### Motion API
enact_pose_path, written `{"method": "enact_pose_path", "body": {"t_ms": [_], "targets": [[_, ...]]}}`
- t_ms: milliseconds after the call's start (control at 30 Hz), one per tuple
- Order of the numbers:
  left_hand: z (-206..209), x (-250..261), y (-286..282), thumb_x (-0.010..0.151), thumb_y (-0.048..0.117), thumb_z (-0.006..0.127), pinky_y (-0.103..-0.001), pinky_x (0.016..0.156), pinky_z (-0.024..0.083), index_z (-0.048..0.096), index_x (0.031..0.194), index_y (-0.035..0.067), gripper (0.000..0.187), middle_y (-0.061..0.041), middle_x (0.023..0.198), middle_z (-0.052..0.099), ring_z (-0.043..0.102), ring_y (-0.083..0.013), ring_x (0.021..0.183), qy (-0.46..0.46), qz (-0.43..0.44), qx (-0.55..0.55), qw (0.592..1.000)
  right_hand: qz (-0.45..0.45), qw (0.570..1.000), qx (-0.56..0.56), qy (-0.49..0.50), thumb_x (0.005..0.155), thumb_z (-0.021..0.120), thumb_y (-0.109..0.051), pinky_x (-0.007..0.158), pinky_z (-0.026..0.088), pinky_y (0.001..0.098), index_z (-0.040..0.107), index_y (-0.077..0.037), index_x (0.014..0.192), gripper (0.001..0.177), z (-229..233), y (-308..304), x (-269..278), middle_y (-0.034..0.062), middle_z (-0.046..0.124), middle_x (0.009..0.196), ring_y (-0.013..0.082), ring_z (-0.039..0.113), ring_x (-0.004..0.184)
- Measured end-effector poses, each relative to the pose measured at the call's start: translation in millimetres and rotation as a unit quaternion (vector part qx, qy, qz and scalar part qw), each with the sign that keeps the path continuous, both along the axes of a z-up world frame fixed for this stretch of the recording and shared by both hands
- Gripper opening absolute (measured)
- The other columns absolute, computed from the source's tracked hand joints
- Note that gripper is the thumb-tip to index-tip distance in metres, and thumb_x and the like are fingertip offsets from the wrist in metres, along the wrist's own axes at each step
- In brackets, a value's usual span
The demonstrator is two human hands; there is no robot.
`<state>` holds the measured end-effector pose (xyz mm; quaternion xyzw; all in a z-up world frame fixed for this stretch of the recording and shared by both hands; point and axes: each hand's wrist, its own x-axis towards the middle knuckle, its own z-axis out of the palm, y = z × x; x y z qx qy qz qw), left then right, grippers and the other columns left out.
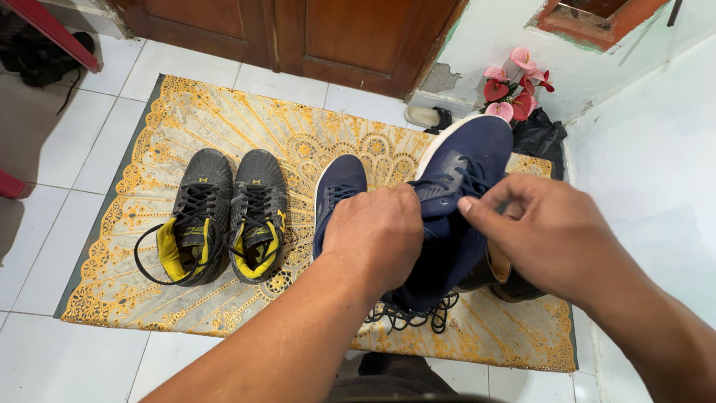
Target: The person removes the laces from a pair of black shoes and places them on the mat. Then, the person picks up a blue sneaker and begins threading the laces through the eyelets, pulling them tight and adjusting the fit.
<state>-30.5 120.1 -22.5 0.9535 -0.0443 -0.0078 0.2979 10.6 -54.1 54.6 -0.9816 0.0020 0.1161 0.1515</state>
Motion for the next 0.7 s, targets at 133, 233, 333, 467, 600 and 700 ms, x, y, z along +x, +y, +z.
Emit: {"method": "enact_pose_path", "body": {"t_ms": [133,233,333,467,600,700], "targets": [[4,1,4,0.086,0.010,0.057,-0.050,0.082,0.056,0.064,0.101,0.004,0.018,-0.020,0.096,0.073,0.072,-0.0389,0.091,0.029,0.008,0.007,1.000,0.027,0.989,0.129,0.064,0.097,0.073,-0.027,0.063,0.046,0.0357,0.075,-0.004,0.093,0.023,-11,-4,-1,0.0147,0.066,0.088,0.0194,0.057,0.071],[6,-1,4,0.089,0.011,0.055,-0.049,0.081,0.056,0.063,0.103,0.003,0.018,-0.020,0.096,0.073,0.073,-0.0387,0.090,0.023,0.008,0.004,1.000,0.164,0.957,0.240,0.002,0.094,0.070,-0.021,0.089,0.046,0.0300,0.076,-0.003,0.087,0.020,-15,-14,3,0.0120,0.063,0.124,0.0157,0.057,0.109],[7,-1,3,0.088,0.010,0.054,-0.049,0.084,0.056,0.065,0.102,0.004,0.018,-0.021,0.098,0.073,0.072,-0.0394,0.094,0.050,0.022,-0.014,0.998,0.204,0.914,0.348,0.030,0.099,0.067,-0.018,0.105,0.041,0.0339,0.073,-0.002,0.084,0.023,-16,-20,8,0.0177,0.060,0.142,0.0202,0.052,0.136],[9,-1,5,0.085,0.009,0.053,-0.050,0.084,0.055,0.064,0.102,0.002,0.021,-0.023,0.099,0.072,0.071,-0.0408,0.095,0.034,0.034,-0.020,0.999,0.035,0.821,0.557,0.119,0.098,0.057,-0.011,0.100,0.042,0.0390,0.064,-0.005,0.080,0.020,-12,-23,6,0.0228,0.065,0.132,0.0243,0.059,0.125],[11,0,9,0.091,0.010,0.050,-0.051,0.087,0.055,0.065,0.102,0.003,0.020,-0.022,0.099,0.072,0.071,-0.0412,0.096,0.068,0.040,-0.024,0.997,0.007,0.704,0.690,0.167,0.108,0.052,-0.016,0.104,0.045,0.0437,0.059,-0.005,0.078,0.033,-8,-24,3,0.0181,0.070,0.099,0.0308,0.070,0.125],[9,0,7,0.090,0.011,0.052,-0.051,0.083,0.055,0.063,0.103,0.003,0.019,-0.021,0.096,0.072,0.071,-0.0406,0.091,0.025,0.031,-0.013,0.999,-0.072,0.730,0.663,0.151,0.112,0.056,-0.026,0.089,0.050,0.0402,0.059,-0.008,0.087,0.031,-8,-20,6,0.0037,0.059,0.079,0.0206,0.062,0.088]]}}
